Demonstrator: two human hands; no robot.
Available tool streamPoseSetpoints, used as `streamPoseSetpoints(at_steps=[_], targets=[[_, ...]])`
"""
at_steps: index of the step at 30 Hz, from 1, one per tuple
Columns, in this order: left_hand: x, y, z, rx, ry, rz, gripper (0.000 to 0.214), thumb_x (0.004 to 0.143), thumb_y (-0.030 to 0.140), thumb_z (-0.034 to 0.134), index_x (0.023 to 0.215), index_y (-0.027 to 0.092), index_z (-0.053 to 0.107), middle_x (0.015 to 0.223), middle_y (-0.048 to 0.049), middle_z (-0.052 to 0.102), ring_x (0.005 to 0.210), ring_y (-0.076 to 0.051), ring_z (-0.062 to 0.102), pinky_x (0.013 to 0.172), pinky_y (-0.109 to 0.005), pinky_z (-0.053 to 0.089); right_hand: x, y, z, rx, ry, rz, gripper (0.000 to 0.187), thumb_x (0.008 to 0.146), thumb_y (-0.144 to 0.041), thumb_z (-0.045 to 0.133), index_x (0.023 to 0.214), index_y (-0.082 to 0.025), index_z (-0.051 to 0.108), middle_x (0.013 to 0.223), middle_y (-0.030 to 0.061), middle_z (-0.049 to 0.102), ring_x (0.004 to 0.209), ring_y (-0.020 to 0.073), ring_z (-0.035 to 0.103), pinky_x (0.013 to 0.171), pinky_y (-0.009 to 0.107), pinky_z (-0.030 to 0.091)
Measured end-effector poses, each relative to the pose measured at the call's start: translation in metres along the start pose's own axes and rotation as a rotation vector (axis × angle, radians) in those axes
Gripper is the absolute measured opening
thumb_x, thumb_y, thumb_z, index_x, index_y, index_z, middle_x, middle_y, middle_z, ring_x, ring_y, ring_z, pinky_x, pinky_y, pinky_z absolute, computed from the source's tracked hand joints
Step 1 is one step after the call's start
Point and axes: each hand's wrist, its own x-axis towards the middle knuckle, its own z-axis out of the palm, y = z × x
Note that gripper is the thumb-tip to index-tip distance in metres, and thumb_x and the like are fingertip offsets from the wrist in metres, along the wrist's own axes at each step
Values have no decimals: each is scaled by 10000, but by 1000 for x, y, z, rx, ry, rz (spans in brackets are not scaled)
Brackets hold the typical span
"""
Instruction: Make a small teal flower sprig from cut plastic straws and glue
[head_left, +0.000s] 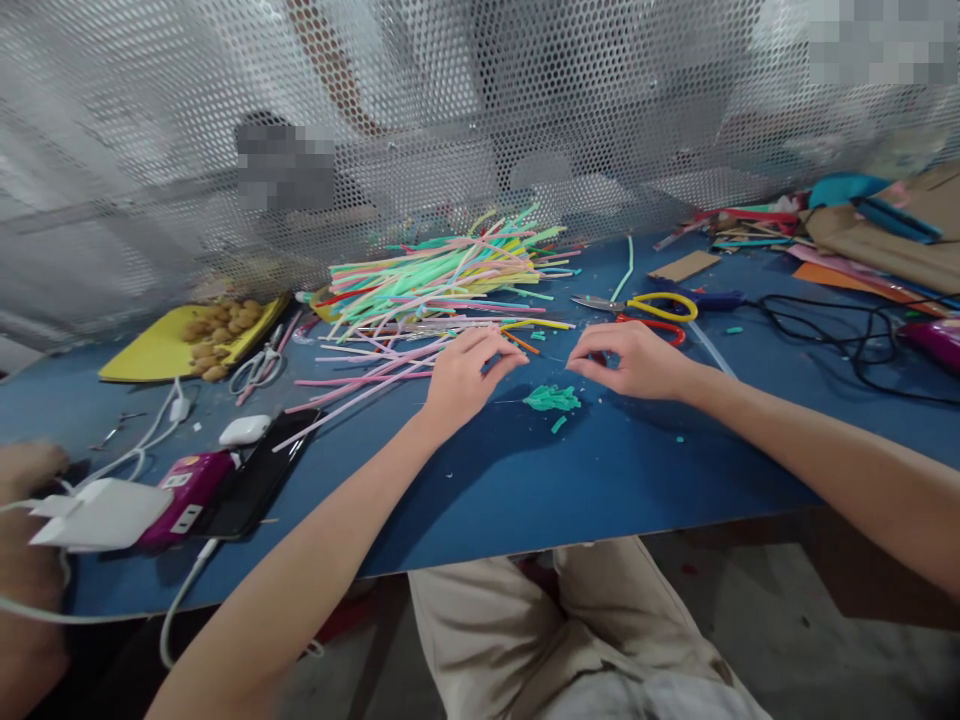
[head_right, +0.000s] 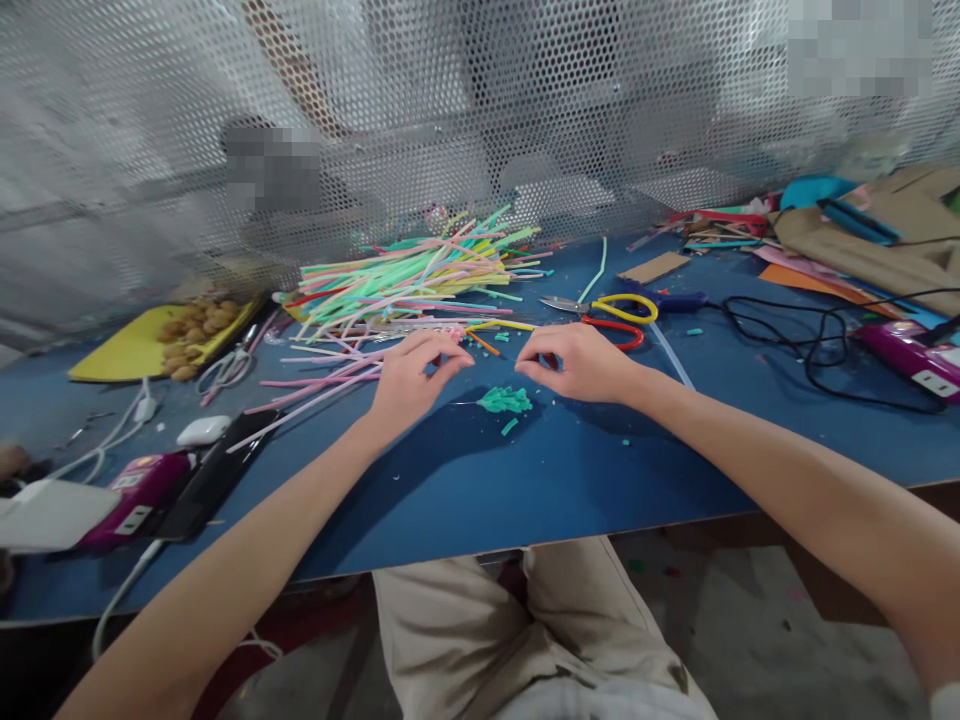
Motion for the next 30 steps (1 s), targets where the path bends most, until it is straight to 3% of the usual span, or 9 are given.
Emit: streamPoseSetpoints(at_steps=[6, 11, 15, 22, 26, 30], targets=[[0, 11, 1, 29, 35, 132, 267, 953, 479, 666, 886, 222, 684, 885, -15, 743, 815, -148, 661, 819, -302, 501, 0, -8, 8, 158, 54, 132, 304, 970, -396, 620, 1180, -199, 715, 934, 60, 757, 763, 168, 653, 708, 307, 507], [-4, 8, 5, 112, 131, 340, 444, 810, 644, 744, 870, 229, 597, 920, -33, 714, 868, -178, 671, 847, -340, 502, 1, -27, 12, 280, 57, 89, 269, 986, -386, 608, 1115, -208, 764, 944, 59, 755, 761, 159, 630, 714, 313, 503], [-9, -3, 9, 184, 235, 437, 583, 699, 760, 756, 978, 270, 607, 986, -52, 666, 937, -220, 652, 882, -398, 502, 0, -35, 14, 450, -32, 54, 303, 958, -411, 664, 1193, -249, 766, 1047, 68, 763, 892, 192, 686, 794, 339, 541], [-20, -22, 23, 272, 141, 183, 700, 591, 914, 681, 846, 269, 585, 896, -53, 573, 886, -245, 595, 913, -474, 484, -2, -39, 20, 563, -67, 82, 218, 889, -427, 753, 972, -229, 793, 930, 46, 775, 827, 178, 691, 775, 324, 535], [-23, -22, 27, 148, 199, 242, 644, 657, 879, 690, 878, 282, 591, 921, -56, 525, 957, -255, 561, 953, -478, 445, -1, -43, 19, 560, -120, 146, 190, 936, -391, 692, 926, -205, 732, 888, 20, 751, 810, 154, 667, 776, 285, 506], [-23, -18, 28, 133, 260, 268, 629, 672, 858, 706, 904, 290, 567, 919, -43, 485, 947, -243, 530, 949, -461, 423, -2, -47, 17, 493, -174, 98, 165, 1007, -337, 570, 967, -198, 649, 881, 11, 702, 769, 131, 604, 726, 256, 456]])
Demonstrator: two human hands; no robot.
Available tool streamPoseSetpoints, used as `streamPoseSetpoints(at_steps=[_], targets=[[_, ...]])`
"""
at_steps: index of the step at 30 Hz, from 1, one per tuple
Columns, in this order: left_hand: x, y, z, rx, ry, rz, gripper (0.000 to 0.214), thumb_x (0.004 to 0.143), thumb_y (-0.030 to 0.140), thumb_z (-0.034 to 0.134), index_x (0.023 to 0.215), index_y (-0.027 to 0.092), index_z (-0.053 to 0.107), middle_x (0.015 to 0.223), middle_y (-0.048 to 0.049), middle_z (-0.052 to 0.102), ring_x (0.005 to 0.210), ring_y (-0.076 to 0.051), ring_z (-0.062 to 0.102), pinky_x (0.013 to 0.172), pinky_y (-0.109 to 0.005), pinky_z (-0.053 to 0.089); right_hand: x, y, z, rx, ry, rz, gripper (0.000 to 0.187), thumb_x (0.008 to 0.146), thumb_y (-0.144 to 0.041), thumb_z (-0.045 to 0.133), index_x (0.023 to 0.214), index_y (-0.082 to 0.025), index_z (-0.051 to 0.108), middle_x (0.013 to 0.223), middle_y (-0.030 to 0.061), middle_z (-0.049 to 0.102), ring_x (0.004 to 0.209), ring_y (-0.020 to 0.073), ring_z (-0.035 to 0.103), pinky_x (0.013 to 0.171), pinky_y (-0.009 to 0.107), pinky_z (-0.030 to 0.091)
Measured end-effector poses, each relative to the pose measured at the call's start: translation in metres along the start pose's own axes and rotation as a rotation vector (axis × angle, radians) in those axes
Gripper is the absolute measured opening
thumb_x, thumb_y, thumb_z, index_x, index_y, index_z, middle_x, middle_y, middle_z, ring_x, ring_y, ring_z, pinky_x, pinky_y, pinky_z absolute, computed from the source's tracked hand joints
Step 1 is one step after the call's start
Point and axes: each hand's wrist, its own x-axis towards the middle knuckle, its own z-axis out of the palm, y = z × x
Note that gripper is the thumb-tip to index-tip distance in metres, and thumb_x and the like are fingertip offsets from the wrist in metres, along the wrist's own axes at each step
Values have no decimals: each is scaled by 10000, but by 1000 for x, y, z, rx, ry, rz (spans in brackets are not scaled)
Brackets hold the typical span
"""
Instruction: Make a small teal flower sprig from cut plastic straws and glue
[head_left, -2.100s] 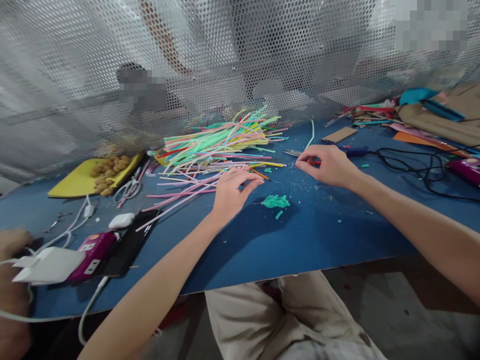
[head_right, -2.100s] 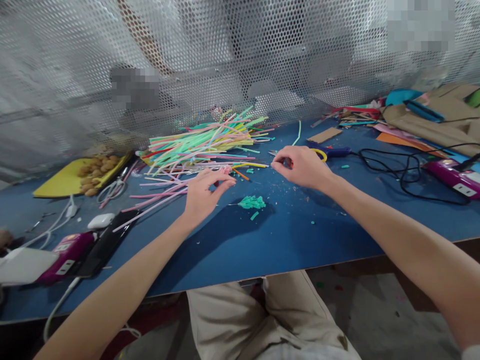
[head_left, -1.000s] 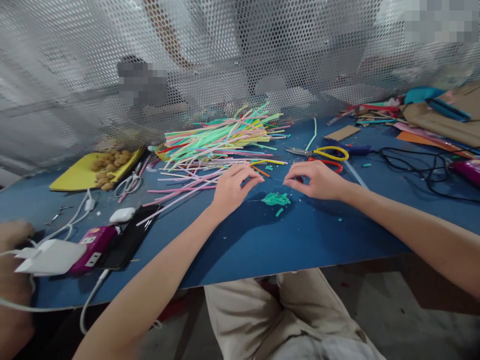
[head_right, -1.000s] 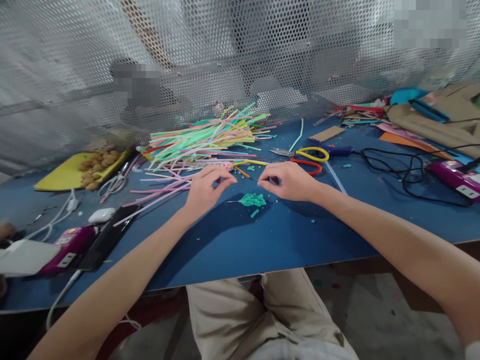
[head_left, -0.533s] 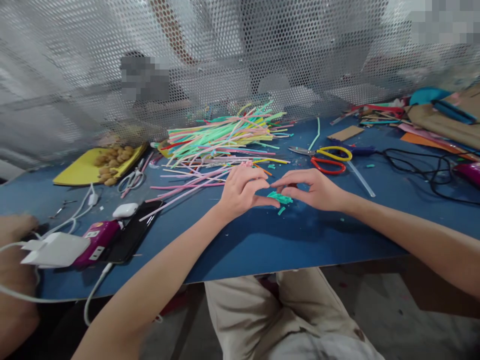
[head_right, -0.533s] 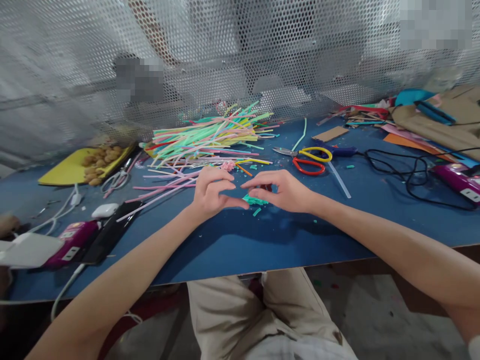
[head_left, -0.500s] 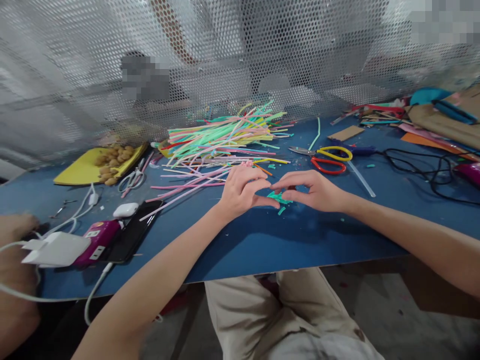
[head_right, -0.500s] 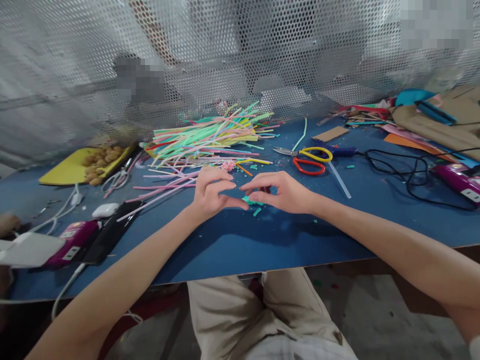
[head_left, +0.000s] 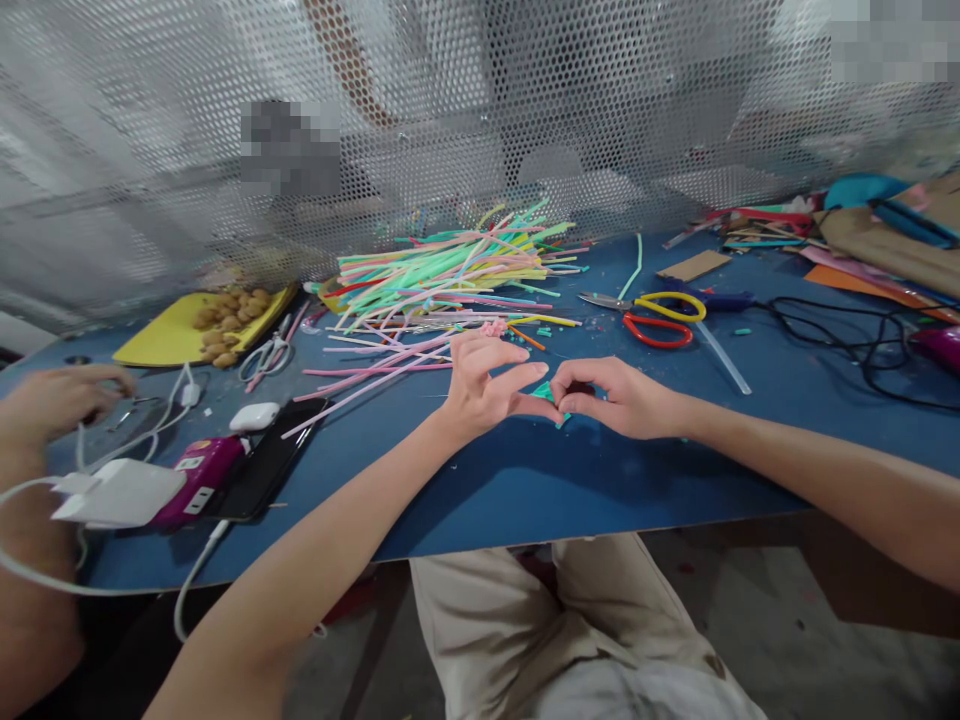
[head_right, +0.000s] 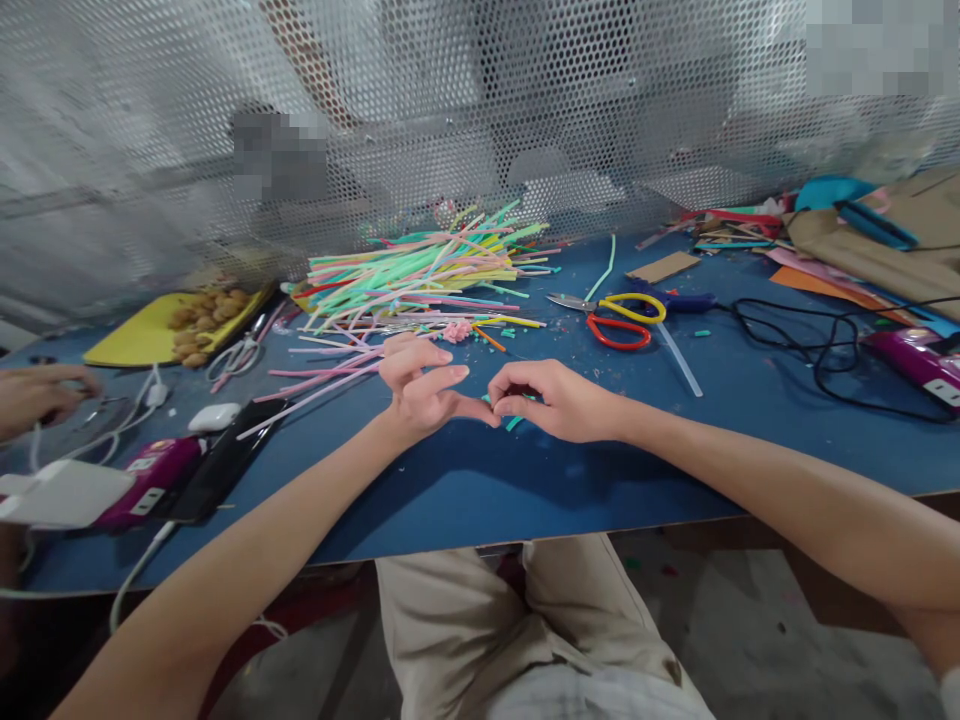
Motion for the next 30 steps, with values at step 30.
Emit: streamPoseSetpoints(at_steps=[30], targets=[[27, 15, -17, 165, -47, 157, 560, 776, 806, 640, 983, 286, 676, 902, -34, 738, 851, -214, 630, 870, -398, 405, 3, 12, 1, 19, 115, -43, 166, 971, -353, 646, 954, -201, 713, 877, 25, 715, 772, 144, 607, 726, 279, 475]])
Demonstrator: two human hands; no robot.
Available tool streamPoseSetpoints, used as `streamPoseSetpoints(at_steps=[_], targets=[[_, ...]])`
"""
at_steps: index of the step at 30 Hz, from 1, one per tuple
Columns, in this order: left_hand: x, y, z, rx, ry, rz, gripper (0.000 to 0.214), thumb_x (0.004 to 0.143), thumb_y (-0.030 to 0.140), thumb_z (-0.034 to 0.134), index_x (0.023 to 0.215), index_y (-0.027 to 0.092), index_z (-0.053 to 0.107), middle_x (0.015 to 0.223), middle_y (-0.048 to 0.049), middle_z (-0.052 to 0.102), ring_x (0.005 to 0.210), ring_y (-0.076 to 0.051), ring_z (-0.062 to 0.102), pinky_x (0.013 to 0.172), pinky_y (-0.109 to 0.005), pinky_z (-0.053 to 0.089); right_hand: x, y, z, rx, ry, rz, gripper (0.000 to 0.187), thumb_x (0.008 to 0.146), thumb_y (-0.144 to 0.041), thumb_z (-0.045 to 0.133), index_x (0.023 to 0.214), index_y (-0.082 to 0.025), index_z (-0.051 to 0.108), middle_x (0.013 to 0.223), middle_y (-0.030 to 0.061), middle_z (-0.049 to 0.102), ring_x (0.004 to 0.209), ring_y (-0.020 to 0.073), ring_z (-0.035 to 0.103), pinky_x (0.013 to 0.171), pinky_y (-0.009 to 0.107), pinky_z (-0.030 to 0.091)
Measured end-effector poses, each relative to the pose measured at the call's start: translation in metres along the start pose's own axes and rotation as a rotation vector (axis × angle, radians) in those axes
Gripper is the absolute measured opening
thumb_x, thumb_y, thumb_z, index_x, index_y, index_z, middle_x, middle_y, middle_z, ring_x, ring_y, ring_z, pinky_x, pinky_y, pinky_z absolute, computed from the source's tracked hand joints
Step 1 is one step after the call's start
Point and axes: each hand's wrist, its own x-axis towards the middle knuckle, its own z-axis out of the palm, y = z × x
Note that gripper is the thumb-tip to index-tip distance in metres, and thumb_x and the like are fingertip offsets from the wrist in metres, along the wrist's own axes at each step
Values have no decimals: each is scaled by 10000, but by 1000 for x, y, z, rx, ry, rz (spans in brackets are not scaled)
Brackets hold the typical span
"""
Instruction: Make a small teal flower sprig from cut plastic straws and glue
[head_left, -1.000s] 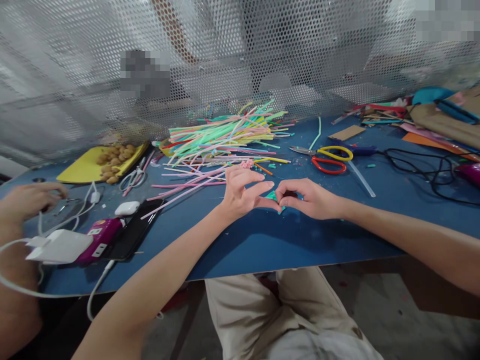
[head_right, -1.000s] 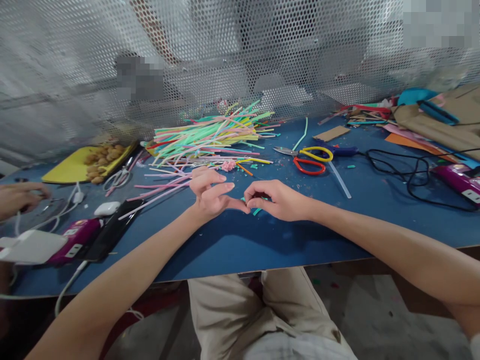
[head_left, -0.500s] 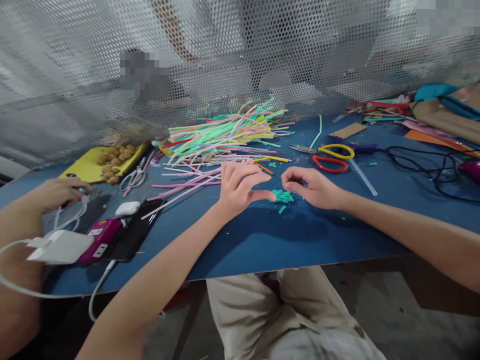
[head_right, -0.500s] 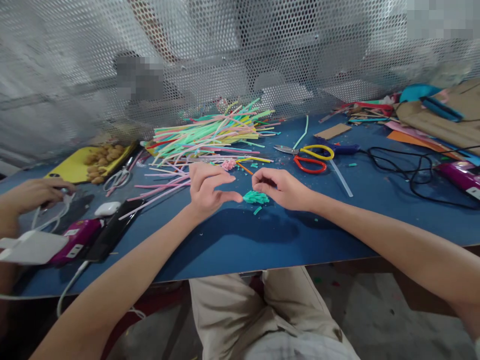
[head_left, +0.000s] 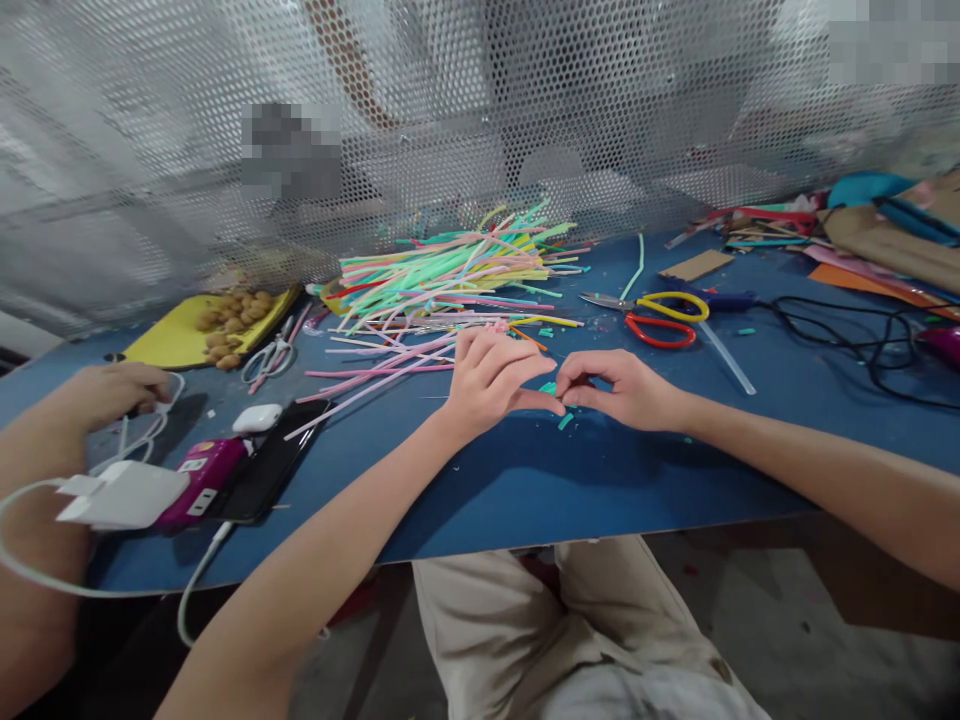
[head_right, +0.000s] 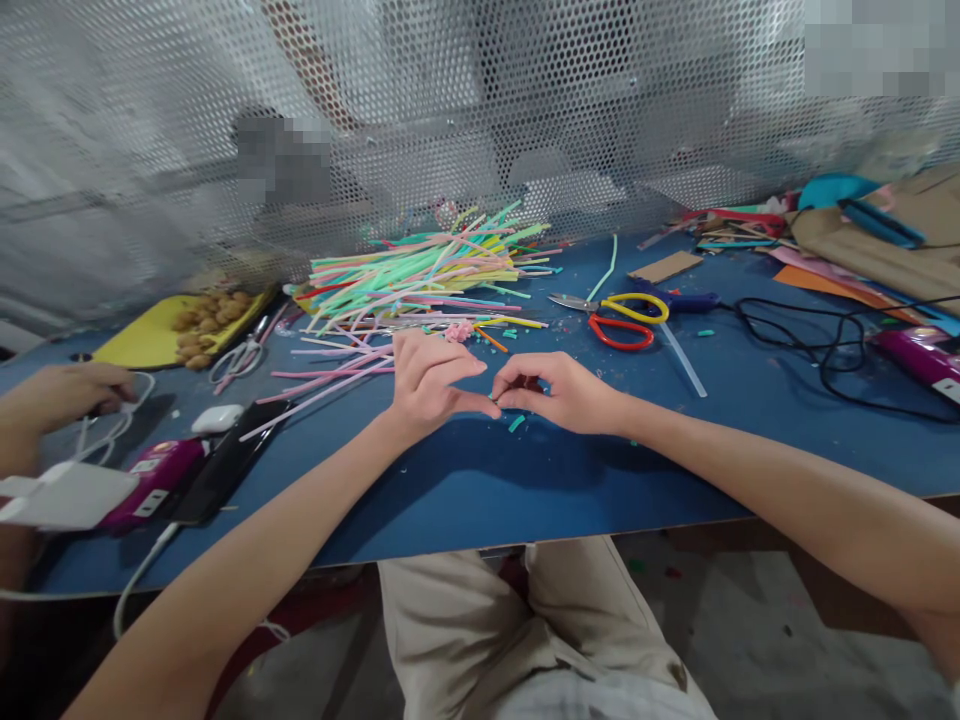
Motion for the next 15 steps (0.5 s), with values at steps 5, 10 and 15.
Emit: streamPoseSetpoints(at_steps=[5, 10, 15], targets=[[11, 4, -2, 28, 159, 137, 524, 821, 732, 668, 1058, 265, 662, 890, -23, 747, 805, -184, 623, 840, -364, 402, -1, -1, -1, -10, -86, -25, 158, 1008, -328, 588, 952, -191, 643, 860, 11, 660, 759, 125, 551, 716, 253, 435], [10, 4, -2, 3, 133, 129, 524, 796, 737, 683, 1048, 277, 673, 900, -21, 743, 825, -183, 624, 864, -366, 400, -3, -4, 3, -115, -108, -64, 118, 1041, -244, 470, 956, -201, 539, 870, 4, 581, 757, 125, 490, 724, 256, 412], [3, -3, 2, -20, 89, -36, 490, 834, 719, 673, 962, 246, 661, 874, -34, 739, 818, -193, 646, 829, -377, 413, -3, 3, 1, -138, -33, -17, 119, 1046, -230, 414, 969, -215, 503, 889, 9, 553, 780, 143, 487, 743, 276, 434]])
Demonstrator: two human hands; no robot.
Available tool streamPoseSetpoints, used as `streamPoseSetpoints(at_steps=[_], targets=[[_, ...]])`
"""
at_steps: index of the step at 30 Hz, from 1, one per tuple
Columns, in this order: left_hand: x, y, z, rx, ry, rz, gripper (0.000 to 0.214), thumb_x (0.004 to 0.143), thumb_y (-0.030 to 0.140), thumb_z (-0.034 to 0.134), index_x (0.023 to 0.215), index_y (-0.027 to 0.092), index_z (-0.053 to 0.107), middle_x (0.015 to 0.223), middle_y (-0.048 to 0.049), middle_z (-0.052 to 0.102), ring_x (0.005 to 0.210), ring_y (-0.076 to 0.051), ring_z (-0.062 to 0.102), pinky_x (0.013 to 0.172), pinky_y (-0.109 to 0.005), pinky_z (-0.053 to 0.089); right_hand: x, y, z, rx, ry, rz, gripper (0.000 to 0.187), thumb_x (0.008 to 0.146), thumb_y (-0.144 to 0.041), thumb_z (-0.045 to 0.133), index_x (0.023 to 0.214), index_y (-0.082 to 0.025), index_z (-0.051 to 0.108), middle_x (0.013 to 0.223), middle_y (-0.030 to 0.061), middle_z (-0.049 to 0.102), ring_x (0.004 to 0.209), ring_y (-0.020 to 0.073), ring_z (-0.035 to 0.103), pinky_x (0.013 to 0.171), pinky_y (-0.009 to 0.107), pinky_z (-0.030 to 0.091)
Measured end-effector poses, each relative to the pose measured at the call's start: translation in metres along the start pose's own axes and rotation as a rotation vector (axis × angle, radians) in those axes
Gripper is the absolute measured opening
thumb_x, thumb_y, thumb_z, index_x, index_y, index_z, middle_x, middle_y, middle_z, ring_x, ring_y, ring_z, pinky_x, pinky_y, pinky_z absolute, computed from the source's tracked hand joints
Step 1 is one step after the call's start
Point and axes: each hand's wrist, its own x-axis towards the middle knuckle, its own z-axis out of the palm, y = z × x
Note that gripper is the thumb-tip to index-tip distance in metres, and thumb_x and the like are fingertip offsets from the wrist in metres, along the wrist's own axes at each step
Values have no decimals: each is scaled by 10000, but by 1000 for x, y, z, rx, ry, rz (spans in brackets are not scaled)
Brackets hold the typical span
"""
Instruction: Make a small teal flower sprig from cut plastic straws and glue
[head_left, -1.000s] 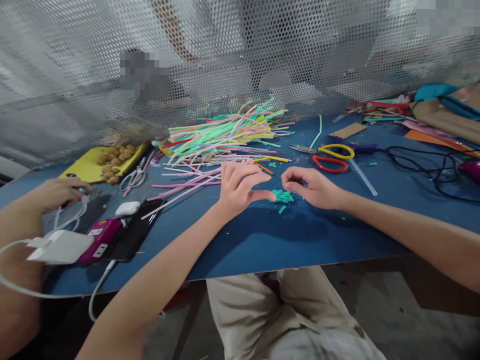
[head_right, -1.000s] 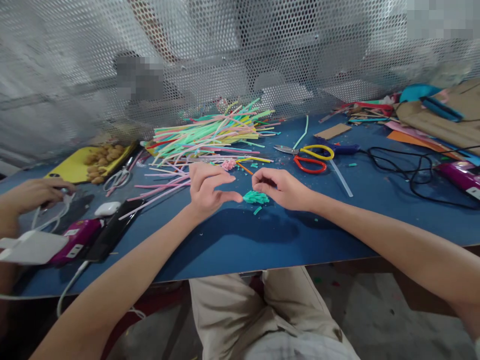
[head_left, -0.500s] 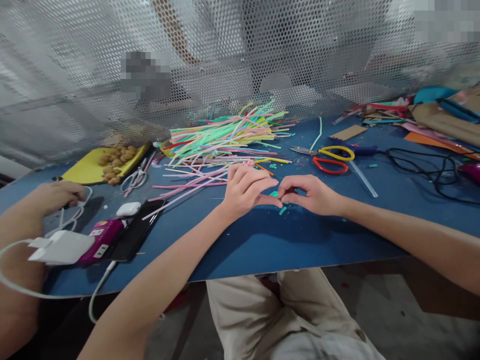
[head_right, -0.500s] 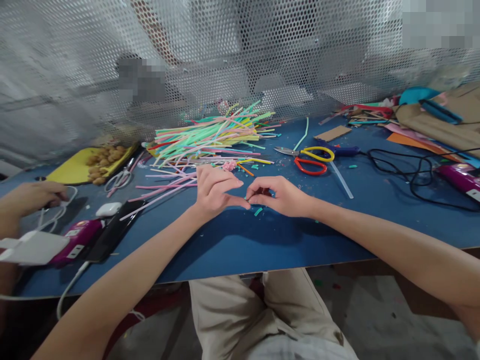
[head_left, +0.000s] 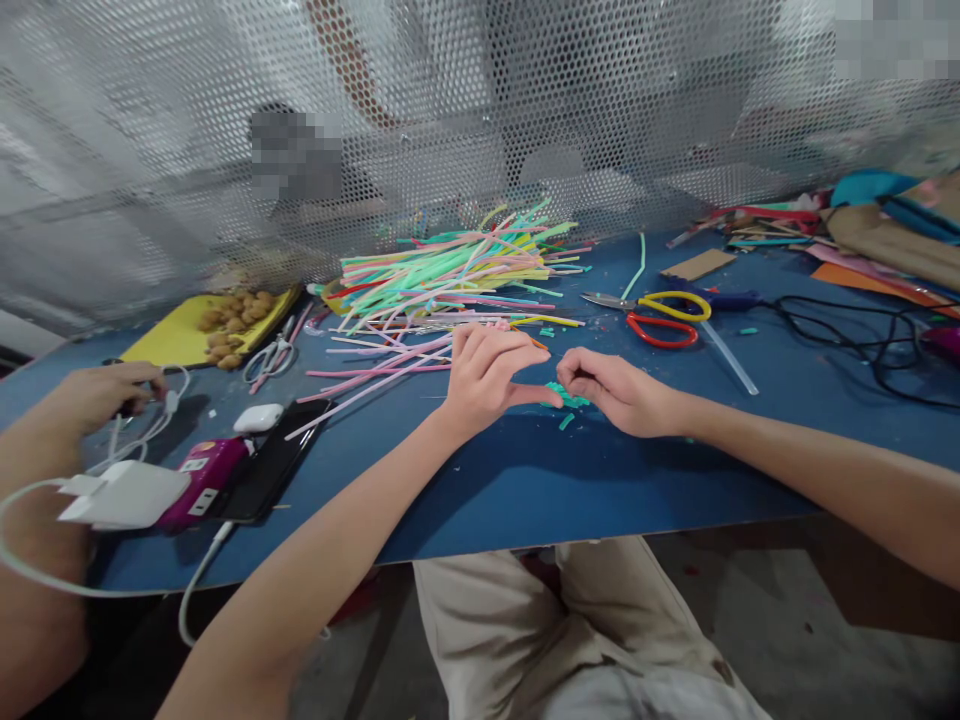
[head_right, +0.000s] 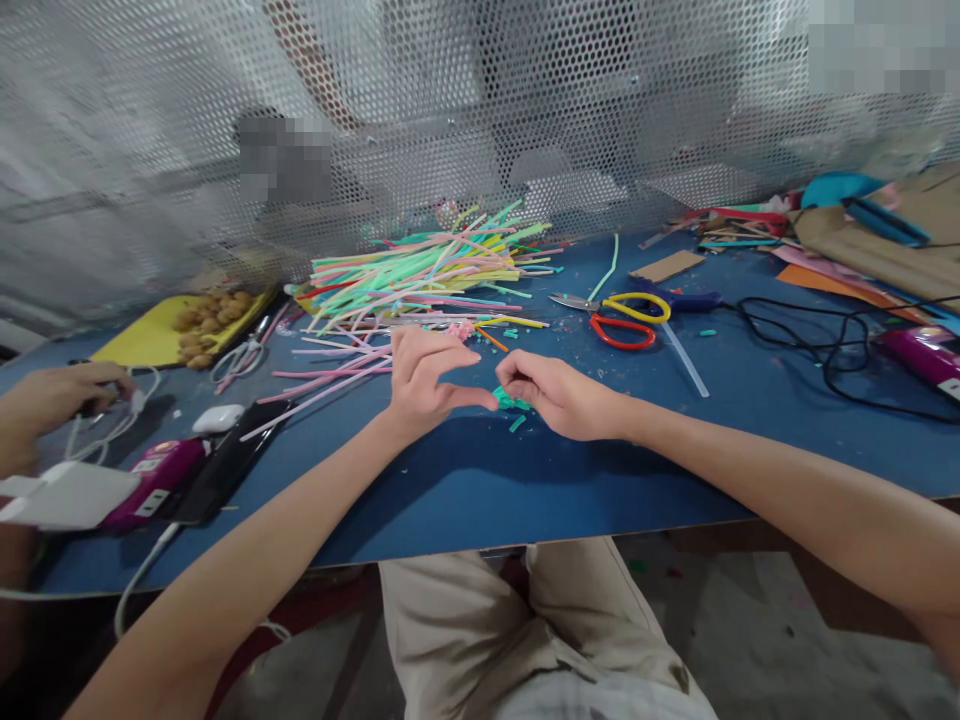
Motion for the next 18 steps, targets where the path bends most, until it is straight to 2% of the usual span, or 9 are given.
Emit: streamPoseSetpoints(at_steps=[5, 8, 11, 13, 15, 18], targets=[[2, -7, -3, -135, -10, -101, 139, 977, 352, 657, 947, 227, 603, 871, -17, 725, 827, -168, 659, 813, -337, 458, 1, 16, -18, -48, 116, 22, 200, 1068, -284, 394, 917, -215, 505, 837, 5, 543, 756, 144, 497, 739, 290, 436], [1, -10, -5, -178, -73, -163, 125, 977, 284, 608, 891, 219, 545, 728, 19, 646, 680, -141, 605, 737, -303, 467, 2, 24, -27, -148, 153, 25, 262, 1069, -312, 406, 868, -205, 535, 814, 15, 574, 725, 143, 513, 715, 301, 431], [-2, -11, -4, -238, -167, -204, 55, 965, 216, 582, 992, 215, 534, 646, 66, 591, 576, -119, 562, 709, -276, 482, 3, 31, -30, -217, 190, 46, 128, 1009, -321, 553, 983, -201, 586, 830, 19, 596, 703, 145, 528, 668, 301, 440], [-3, -11, -4, -273, -237, -219, 109, 965, 177, 559, 1067, 207, 535, 605, 89, 557, 542, -115, 545, 748, -280, 506, 3, 35, -30, -248, 185, 48, 125, 974, -300, 607, 1050, -201, 605, 855, 22, 608, 702, 144, 540, 658, 301, 451], [-3, -11, -3, -285, -310, -211, 95, 972, 173, 551, 1060, 207, 564, 665, 62, 595, 609, -123, 586, 819, -303, 528, 3, 37, -30, -281, 166, 32, 114, 970, -281, 606, 1049, -201, 626, 899, 34, 628, 720, 144, 555, 677, 306, 464], [-2, -13, -2, -290, -375, -156, 58, 986, 225, 581, 1009, 207, 631, 1051, -69, 696, 997, -184, 670, 930, -348, 537, 4, 37, -30, -291, 136, 8, 111, 979, -282, 590, 1031, -202, 646, 947, 47, 651, 725, 142, 565, 704, 316, 477]])
